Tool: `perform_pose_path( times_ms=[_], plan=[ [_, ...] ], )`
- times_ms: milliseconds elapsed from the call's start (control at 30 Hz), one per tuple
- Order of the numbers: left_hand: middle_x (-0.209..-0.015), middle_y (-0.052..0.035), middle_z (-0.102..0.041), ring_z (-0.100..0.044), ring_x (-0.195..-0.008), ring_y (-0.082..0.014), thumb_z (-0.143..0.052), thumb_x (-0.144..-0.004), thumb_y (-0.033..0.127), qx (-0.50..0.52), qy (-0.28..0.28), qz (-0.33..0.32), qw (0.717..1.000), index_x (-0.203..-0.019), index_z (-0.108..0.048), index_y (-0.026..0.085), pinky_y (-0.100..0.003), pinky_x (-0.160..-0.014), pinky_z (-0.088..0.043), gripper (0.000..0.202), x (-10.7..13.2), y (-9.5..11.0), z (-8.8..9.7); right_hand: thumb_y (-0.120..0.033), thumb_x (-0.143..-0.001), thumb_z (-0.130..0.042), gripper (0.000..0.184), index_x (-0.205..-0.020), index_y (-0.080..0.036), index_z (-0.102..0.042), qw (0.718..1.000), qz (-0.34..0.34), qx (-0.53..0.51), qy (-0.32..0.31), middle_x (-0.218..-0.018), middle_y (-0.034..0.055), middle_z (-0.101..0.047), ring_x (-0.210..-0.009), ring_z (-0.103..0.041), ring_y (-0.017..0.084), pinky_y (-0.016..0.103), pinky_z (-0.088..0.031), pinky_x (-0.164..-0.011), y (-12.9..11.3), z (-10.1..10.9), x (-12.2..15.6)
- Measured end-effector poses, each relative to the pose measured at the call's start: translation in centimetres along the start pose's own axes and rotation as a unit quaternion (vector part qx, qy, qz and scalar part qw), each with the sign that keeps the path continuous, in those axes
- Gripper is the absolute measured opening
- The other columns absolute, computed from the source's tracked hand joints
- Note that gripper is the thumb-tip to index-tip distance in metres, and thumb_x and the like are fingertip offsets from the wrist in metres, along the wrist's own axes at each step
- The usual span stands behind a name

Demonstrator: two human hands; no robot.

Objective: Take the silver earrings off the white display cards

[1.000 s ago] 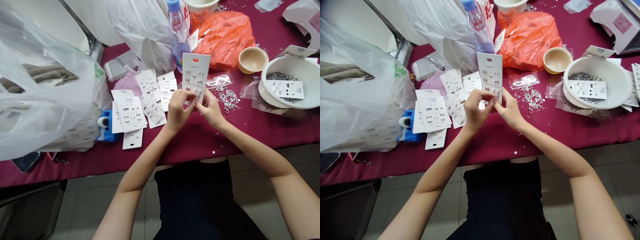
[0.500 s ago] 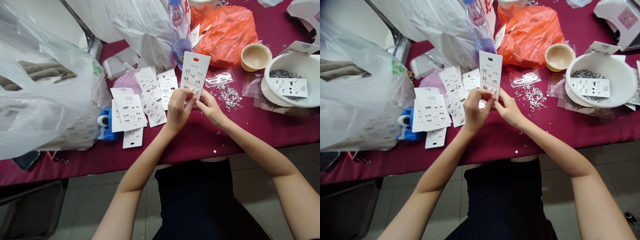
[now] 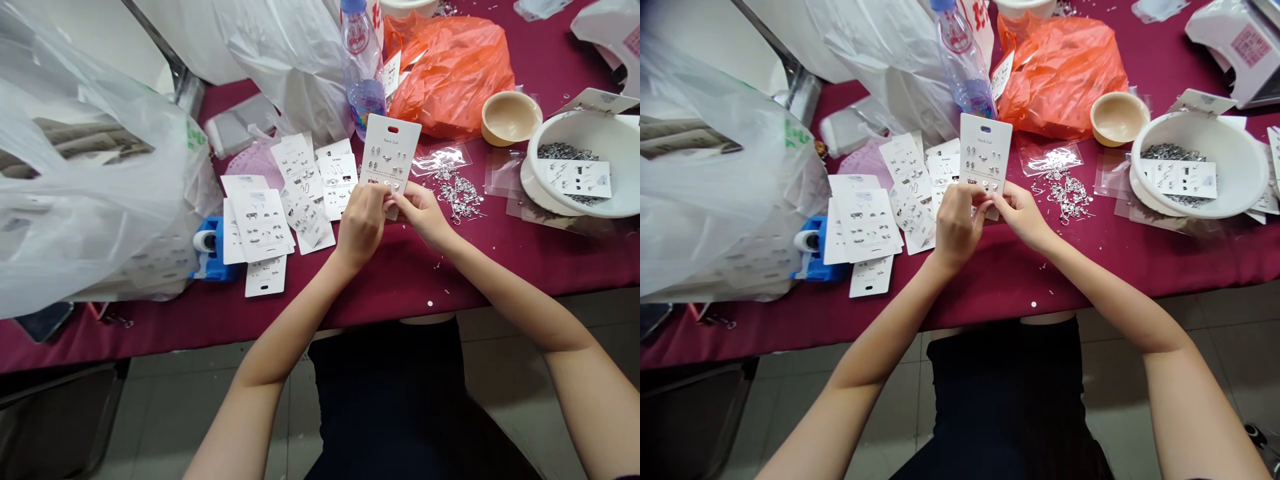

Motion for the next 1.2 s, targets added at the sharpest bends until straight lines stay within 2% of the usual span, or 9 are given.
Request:
perform_pose_path(
  times_ms=[167, 267, 333, 400, 500, 600, 767, 1000, 1200],
  plan=[
    [-0.086, -0.0041, -0.067, -0.062, -0.082, -0.0177, -0.049, -0.103, 0.018, -0.034, -0.002, -0.041, 0.999, -0.102, -0.054, 0.022, -0.032, -0.074, -0.051, 0.006, 0.0, 1.4, 0.3, -0.076, -0.075, -0.072, 0.06, -0.105, -0.026, -0.056, 1.0, -0.009, 0.012, 0.015, -0.083, 0.0003, -0.069, -0.069, -0.065, 0.017, 0.04, -0.064, -0.077, 0.2, 0.6, -0.3],
    [-0.085, -0.0032, -0.066, -0.061, -0.082, -0.0178, -0.051, -0.102, 0.022, -0.022, -0.016, -0.033, 0.999, -0.099, -0.055, 0.023, -0.034, -0.075, -0.05, 0.004, -0.1, 1.1, 0.5, -0.075, -0.075, -0.074, 0.06, -0.105, -0.027, -0.055, 0.999, 0.012, 0.027, 0.03, -0.084, 0.0011, -0.07, -0.074, -0.069, 0.019, 0.043, -0.065, -0.082, -0.4, 1.3, -0.5],
    [-0.093, -0.0047, -0.067, -0.062, -0.087, -0.0187, -0.052, -0.102, 0.024, 0.004, 0.001, 0.021, 1.0, -0.102, -0.054, 0.024, -0.037, -0.081, -0.052, 0.003, -0.3, -0.1, 0.9, -0.074, -0.076, -0.074, 0.057, -0.1, -0.026, -0.057, 0.998, 0.03, 0.042, 0.036, -0.088, 0.0023, -0.072, -0.083, -0.072, 0.022, 0.044, -0.064, -0.089, -1.0, 1.9, -0.7],
    [-0.102, -0.0066, -0.066, -0.063, -0.093, -0.0186, -0.053, -0.101, 0.029, 0.04, 0.026, 0.101, 0.994, -0.112, -0.052, 0.024, -0.037, -0.083, -0.054, 0.012, -0.4, -1.7, 1.4, -0.073, -0.076, -0.074, 0.055, -0.099, -0.025, -0.059, 0.998, 0.036, 0.047, 0.034, -0.094, 0.0031, -0.074, -0.092, -0.074, 0.023, 0.045, -0.065, -0.091, -1.4, 2.2, -0.8],
    [-0.097, -0.0039, -0.064, -0.062, -0.083, -0.0147, -0.053, -0.102, 0.041, 0.104, -0.017, 0.172, 0.979, -0.112, -0.051, 0.025, -0.031, -0.073, -0.055, 0.019, -0.4, -3.2, 0.8, -0.07, -0.077, -0.075, 0.053, -0.099, -0.024, -0.062, 0.998, 0.032, 0.039, 0.022, -0.101, 0.0038, -0.075, -0.1, -0.074, 0.024, 0.045, -0.066, -0.089, -1.6, 2.5, -0.8],
    [-0.085, -0.0009, -0.059, -0.058, -0.071, -0.0125, -0.049, -0.103, 0.048, 0.121, -0.059, 0.171, 0.976, -0.102, -0.054, 0.024, -0.028, -0.066, -0.053, 0.025, -0.6, -3.2, 0.3, -0.068, -0.077, -0.077, 0.05, -0.096, -0.023, -0.064, 0.999, 0.03, 0.034, 0.014, -0.098, 0.004, -0.075, -0.104, -0.074, 0.025, 0.046, -0.066, -0.091, -1.6, 2.4, -0.8],
    [-0.085, -0.0012, -0.06, -0.059, -0.072, -0.0128, -0.051, -0.102, 0.049, 0.114, -0.05, 0.18, 0.976, -0.103, -0.057, 0.023, -0.029, -0.067, -0.053, 0.026, -1.0, -2.9, 0.5, -0.064, -0.078, -0.079, 0.047, -0.096, -0.023, -0.067, 0.999, 0.043, 0.025, 0.012, -0.096, 0.0037, -0.076, -0.099, -0.075, 0.024, 0.046, -0.065, -0.092, -2.1, 2.4, -0.7],
    [-0.089, -0.0029, -0.06, -0.065, -0.079, -0.0154, -0.047, -0.104, 0.049, 0.114, -0.059, 0.184, 0.974, -0.11, -0.058, 0.024, -0.032, -0.07, -0.055, 0.028, -1.0, -3.0, 0.2, -0.066, -0.077, -0.078, 0.05, -0.102, -0.023, -0.069, 0.999, 0.033, 0.039, 0.016, -0.101, 0.004, -0.076, -0.105, -0.074, 0.025, 0.046, -0.065, -0.092, -2.1, 2.5, -0.6],
    [-0.09, -0.0037, -0.059, -0.066, -0.084, -0.0178, -0.047, -0.099, 0.061, 0.151, -0.062, 0.184, 0.969, -0.107, -0.059, 0.024, -0.035, -0.074, -0.056, 0.04, -0.9, -3.5, -0.3, -0.066, -0.077, -0.079, 0.049, -0.096, -0.023, -0.068, 0.998, 0.044, 0.029, 0.02, -0.094, 0.0027, -0.075, -0.099, -0.075, 0.023, 0.045, -0.064, -0.095, -2.0, 2.8, -0.9]
  ],
)
Point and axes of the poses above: each hand's wrist, its own x-axis away from the middle knuckle, its own z-axis out of the back of the hand, y = z × x, the point moved 6 cm from there along -x, towards the middle knuckle
